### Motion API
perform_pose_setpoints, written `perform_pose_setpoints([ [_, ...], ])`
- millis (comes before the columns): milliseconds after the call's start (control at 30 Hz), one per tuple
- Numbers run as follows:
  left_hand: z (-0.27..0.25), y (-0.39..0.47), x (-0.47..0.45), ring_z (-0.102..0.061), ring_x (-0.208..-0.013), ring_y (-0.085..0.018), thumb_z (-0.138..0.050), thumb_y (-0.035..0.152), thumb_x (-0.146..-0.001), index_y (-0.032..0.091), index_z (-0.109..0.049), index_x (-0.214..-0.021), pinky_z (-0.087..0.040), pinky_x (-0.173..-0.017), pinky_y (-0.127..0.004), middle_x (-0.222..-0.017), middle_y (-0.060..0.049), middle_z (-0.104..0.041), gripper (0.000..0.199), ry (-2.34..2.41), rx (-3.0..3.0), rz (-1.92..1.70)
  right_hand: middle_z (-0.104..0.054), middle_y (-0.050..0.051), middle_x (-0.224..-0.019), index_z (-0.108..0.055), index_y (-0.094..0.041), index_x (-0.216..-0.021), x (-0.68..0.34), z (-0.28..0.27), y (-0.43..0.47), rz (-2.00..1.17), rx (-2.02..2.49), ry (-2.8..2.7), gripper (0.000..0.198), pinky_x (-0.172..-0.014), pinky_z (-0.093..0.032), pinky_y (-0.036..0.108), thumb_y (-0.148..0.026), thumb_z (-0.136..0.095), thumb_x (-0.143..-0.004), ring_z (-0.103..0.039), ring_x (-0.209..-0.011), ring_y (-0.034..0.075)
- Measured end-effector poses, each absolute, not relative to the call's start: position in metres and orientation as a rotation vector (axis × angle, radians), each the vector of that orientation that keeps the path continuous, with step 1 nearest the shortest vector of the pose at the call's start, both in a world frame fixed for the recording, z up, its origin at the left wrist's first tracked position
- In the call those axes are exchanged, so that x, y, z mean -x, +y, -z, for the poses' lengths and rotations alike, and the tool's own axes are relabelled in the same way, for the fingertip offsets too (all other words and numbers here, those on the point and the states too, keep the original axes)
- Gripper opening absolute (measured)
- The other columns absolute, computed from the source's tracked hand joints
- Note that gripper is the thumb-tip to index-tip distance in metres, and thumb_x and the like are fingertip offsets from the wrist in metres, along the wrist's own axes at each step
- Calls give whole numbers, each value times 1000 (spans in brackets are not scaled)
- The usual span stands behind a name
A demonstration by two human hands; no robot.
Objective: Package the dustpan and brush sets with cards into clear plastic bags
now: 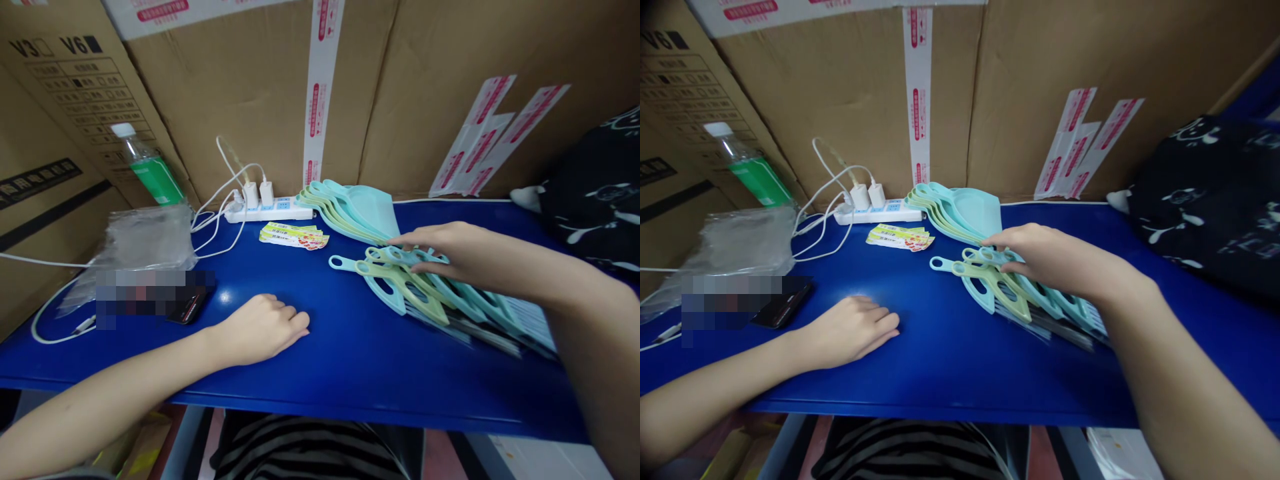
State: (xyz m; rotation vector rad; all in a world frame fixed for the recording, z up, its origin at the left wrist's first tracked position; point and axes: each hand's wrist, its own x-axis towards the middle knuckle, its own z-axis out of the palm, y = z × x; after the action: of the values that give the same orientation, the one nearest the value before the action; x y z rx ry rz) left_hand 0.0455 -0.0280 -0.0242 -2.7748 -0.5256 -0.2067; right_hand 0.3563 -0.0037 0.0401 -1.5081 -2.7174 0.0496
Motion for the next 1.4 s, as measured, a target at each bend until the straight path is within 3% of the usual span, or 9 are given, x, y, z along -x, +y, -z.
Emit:
perform_pose_setpoints([
  [200, 24, -28, -45, -53, -44, -14, -30, 25, -102, 19, -48, -70, -36, -49, -28, -53, 3, -56, 36, -530, 2768, 185, -72, 14, -113, -67, -16, -121, -359, -30, -2, 56, 1507, -2699, 43, -79, -57, 44, -28, -51, -83, -69, -95, 30],
  [567, 26, -28, -44, -53, -44, -14, -30, 25, -102, 19, -48, -71, -36, -49, -29, -54, 3, -56, 36, -523, 2776, 202, -72, 14, -112, -65, -17, -124, -350, -28, -7, 288, 1561, -2700, 42, -74, -57, 40, -23, -52, -84, -69, -93, 29],
  [767, 25, -28, -45, -53, -44, -14, -29, 25, -102, 19, -48, -71, -37, -49, -28, -54, 3, -56, 37, -533, 2781, 190, -73, 12, -93, -71, -18, -101, -333, -26, -8, 537, 1258, -2642, 27, -66, -53, 34, -23, -47, -91, -67, -84, 24],
  [900, 25, -28, -45, -53, -43, -14, -32, 26, -102, 19, -48, -70, -36, -49, -28, -53, 3, -56, 36, -536, 2767, 186, -65, 5, -69, -67, -18, -75, -317, -20, -10, 556, 955, -2751, 30, -58, -45, 29, -11, -43, -91, -60, -70, 19],
  [1033, 26, -28, -45, -54, -44, -14, -34, 25, -101, 20, -48, -70, -37, -49, -29, -54, 3, -56, 35, -540, 2765, 190, -65, 4, -68, -68, -16, -79, -308, -11, -12, 521, 812, -2784, 29, -62, -42, 29, 1, -46, -85, -56, -70, 19],
  [1233, 26, -28, -46, -54, -44, -14, -37, 26, -100, 20, -48, -70, -38, -49, -28, -54, 4, -56, 33, -545, 2767, 184, -70, 5, -74, -69, -16, -83, -300, 6, -9, 549, 806, -2855, 18, -68, -41, 33, -1, -58, -79, -56, -76, 22],
  [1400, 26, -28, -46, -54, -44, -15, -36, 25, -101, 19, -49, -70, -37, -49, -29, -54, 3, -57, 33, -533, 2765, 208, -70, 6, -78, -69, -15, -86, -297, 12, -9, 651, 844, -2820, 21, -68, -39, 34, -1, -61, -73, -55, -78, 23],
])
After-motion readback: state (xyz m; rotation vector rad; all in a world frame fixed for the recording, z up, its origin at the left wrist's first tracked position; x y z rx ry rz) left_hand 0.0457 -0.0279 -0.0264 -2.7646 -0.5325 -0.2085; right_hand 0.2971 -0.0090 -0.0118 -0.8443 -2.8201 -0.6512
